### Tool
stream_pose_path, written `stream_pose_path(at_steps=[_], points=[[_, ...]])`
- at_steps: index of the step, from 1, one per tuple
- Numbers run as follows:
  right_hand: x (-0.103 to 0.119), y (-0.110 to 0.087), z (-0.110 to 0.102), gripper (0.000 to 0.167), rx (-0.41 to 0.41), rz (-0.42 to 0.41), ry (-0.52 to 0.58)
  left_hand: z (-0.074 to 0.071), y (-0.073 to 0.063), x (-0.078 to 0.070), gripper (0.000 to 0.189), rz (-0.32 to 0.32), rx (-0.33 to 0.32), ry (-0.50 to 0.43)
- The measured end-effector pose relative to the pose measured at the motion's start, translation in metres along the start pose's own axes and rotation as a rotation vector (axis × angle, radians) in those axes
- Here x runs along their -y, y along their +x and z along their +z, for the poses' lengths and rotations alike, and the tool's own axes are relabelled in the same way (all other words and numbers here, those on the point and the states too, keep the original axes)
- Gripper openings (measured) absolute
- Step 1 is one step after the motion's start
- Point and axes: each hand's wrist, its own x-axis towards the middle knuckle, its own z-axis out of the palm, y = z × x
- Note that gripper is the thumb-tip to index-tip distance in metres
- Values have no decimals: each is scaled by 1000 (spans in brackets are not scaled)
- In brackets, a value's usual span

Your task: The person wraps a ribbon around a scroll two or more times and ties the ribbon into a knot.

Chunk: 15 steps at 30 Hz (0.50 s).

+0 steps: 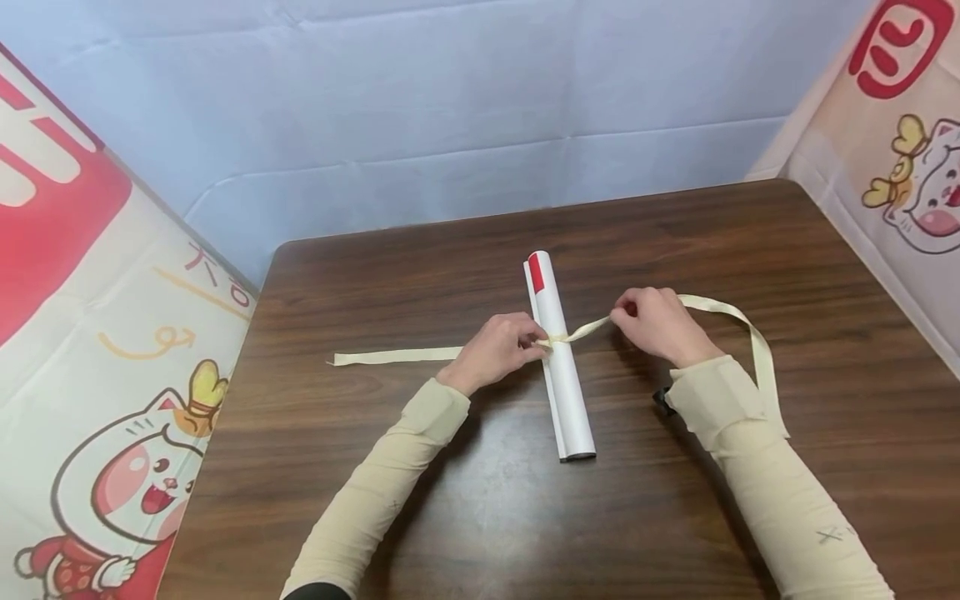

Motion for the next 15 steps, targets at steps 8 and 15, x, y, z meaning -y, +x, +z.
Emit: stream_pose_path(at_steps=[8, 15], points=[[14, 10, 13, 19, -99, 50, 19, 0, 0, 2, 10, -17, -28, 77], [31, 20, 27, 12, -190, -22, 92, 1, 5, 2, 9, -71, -5, -37]])
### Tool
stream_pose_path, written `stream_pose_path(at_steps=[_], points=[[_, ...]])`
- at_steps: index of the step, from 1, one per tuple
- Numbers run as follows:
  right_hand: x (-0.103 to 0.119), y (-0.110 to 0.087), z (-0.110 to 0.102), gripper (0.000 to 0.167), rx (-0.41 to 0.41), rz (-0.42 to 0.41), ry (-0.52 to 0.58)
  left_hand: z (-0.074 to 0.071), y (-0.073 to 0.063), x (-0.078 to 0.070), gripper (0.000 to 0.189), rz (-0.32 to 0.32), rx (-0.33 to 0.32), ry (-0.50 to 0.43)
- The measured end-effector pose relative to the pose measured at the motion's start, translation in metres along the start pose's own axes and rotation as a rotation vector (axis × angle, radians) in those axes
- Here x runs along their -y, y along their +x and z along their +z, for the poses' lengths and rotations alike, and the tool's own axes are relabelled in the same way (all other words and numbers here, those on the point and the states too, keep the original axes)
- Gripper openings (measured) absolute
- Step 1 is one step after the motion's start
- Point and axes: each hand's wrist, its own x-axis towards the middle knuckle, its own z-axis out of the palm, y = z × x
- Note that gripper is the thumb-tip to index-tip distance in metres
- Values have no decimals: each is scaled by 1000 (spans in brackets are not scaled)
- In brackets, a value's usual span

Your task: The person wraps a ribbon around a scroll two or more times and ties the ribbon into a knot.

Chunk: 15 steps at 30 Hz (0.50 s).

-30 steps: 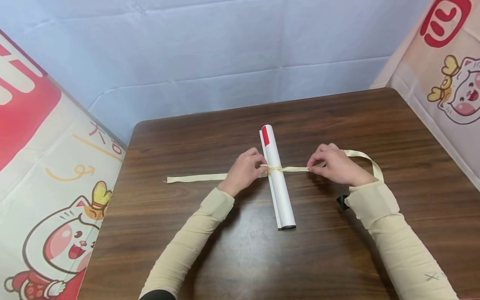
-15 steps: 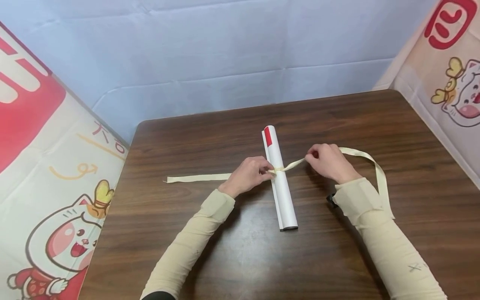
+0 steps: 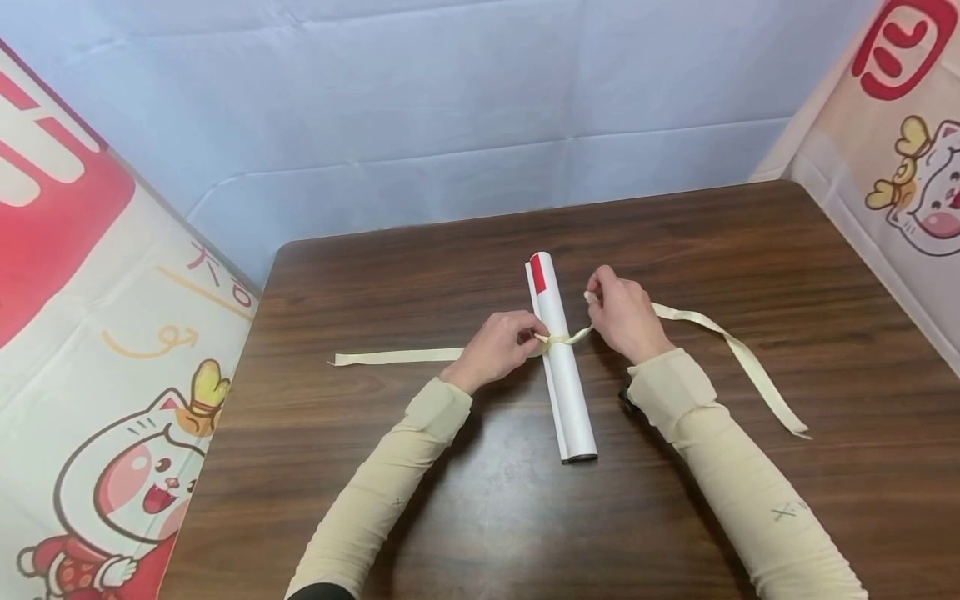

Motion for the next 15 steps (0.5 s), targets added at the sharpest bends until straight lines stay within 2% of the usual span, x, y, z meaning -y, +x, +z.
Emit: stream_pose_path(at_steps=[3, 6, 11, 15], points=[[9, 2, 6, 13, 8, -69, 66, 0, 2, -1, 10, 5, -7, 14], [17, 3, 12, 15, 58, -134, 128, -1, 2, -2, 10, 32, -37, 42], [22, 2, 17, 22, 193, -202, 188, -2, 2, 0, 9, 50, -59, 51], [21, -1, 18, 33, 288, -217, 192, -3, 2, 2, 7, 58, -56, 58]])
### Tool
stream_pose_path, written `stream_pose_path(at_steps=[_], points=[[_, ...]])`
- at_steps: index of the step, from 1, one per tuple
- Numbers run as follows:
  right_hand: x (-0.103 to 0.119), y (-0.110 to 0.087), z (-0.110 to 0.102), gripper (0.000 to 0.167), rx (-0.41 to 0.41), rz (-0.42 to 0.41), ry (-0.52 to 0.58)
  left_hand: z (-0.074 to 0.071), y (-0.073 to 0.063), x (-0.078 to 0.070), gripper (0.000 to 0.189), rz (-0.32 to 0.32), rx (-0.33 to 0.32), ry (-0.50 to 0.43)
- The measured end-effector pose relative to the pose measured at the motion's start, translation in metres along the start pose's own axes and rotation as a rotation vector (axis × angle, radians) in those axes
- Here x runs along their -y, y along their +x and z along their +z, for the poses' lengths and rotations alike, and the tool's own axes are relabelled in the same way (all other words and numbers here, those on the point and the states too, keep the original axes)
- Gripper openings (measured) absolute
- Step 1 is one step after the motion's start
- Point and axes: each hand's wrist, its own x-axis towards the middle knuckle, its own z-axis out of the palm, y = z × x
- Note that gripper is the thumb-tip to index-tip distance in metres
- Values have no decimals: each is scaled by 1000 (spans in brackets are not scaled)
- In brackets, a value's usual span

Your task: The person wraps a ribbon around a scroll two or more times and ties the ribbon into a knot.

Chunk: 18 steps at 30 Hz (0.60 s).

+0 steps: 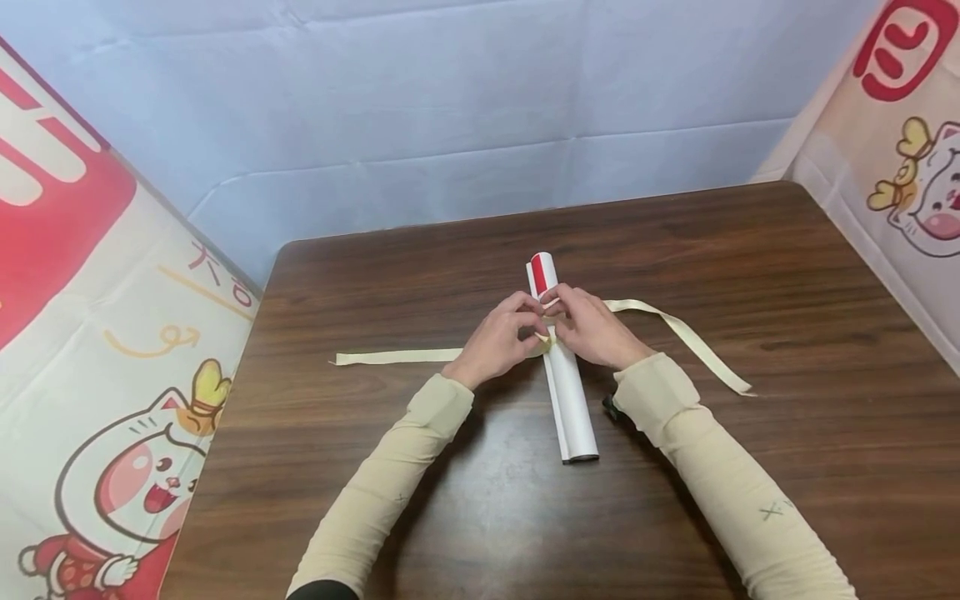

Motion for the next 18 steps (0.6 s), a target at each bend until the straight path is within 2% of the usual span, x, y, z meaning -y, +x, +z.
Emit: stream_pose_path(at_steps=[9, 18], points=[[-5, -8, -3, 53, 96, -37, 92, 1, 5, 1, 9, 21, 48, 12], [-6, -13, -4, 49, 91, -72, 41, 1, 8, -4, 11, -71, 69, 136]])
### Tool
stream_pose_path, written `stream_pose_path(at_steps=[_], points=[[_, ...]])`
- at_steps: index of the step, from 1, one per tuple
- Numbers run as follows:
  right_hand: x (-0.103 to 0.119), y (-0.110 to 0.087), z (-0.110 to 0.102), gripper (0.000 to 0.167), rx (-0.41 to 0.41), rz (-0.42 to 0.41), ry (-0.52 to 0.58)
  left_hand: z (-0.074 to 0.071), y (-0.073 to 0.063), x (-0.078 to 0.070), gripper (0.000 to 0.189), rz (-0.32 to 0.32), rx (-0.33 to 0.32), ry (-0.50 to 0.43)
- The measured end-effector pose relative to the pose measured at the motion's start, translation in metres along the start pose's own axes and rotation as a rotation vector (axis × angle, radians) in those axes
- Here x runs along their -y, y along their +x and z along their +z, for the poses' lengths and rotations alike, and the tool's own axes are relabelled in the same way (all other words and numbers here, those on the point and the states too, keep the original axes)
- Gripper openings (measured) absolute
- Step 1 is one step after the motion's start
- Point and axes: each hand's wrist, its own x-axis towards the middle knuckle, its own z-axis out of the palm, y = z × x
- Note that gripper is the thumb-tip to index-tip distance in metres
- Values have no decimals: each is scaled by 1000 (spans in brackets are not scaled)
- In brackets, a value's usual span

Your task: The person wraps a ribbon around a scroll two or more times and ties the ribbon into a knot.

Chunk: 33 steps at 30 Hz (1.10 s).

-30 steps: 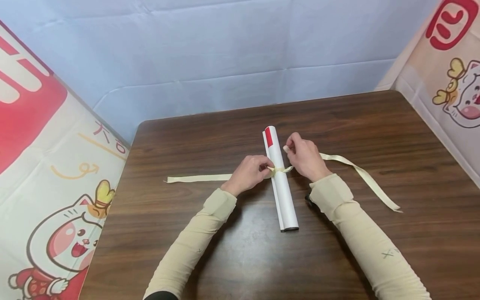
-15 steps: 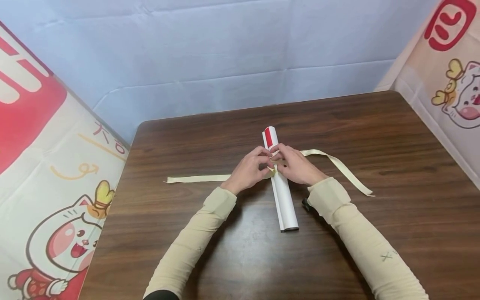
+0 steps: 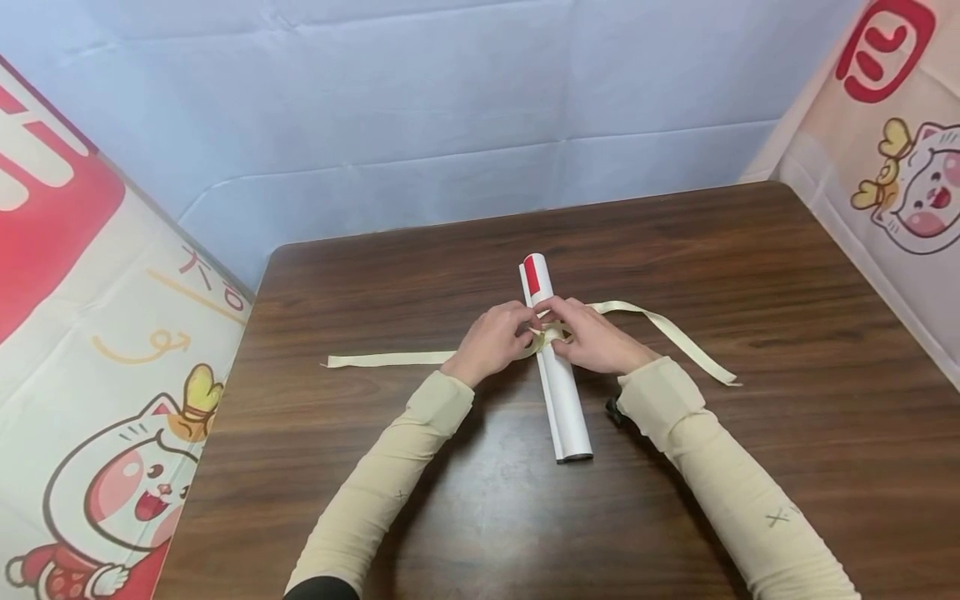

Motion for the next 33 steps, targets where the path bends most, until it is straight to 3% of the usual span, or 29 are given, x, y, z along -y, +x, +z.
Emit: stream_pose_path(at_steps=[9, 15, 22, 25, 30, 33], points=[[2, -6, -1, 37, -98, -57, -149, 1, -1, -5, 9, -13, -17, 89], [11, -14, -1, 15, -222, -8, -255, 2, -3, -4, 6, 1, -31, 118], [26, -17, 4, 5, -100, 35, -253, -1, -3, -6, 5, -3, -54, 150], [30, -17, 10, 4, -91, 65, -280, -2, -3, -8, 6, -36, -34, 126], [36, -14, 17, 16, -175, 178, -327, -5, -1, -10, 8, -98, 3, 46], [39, -12, 20, 20, -184, 243, -323, -6, 0, -10, 8, -120, 14, -19]])
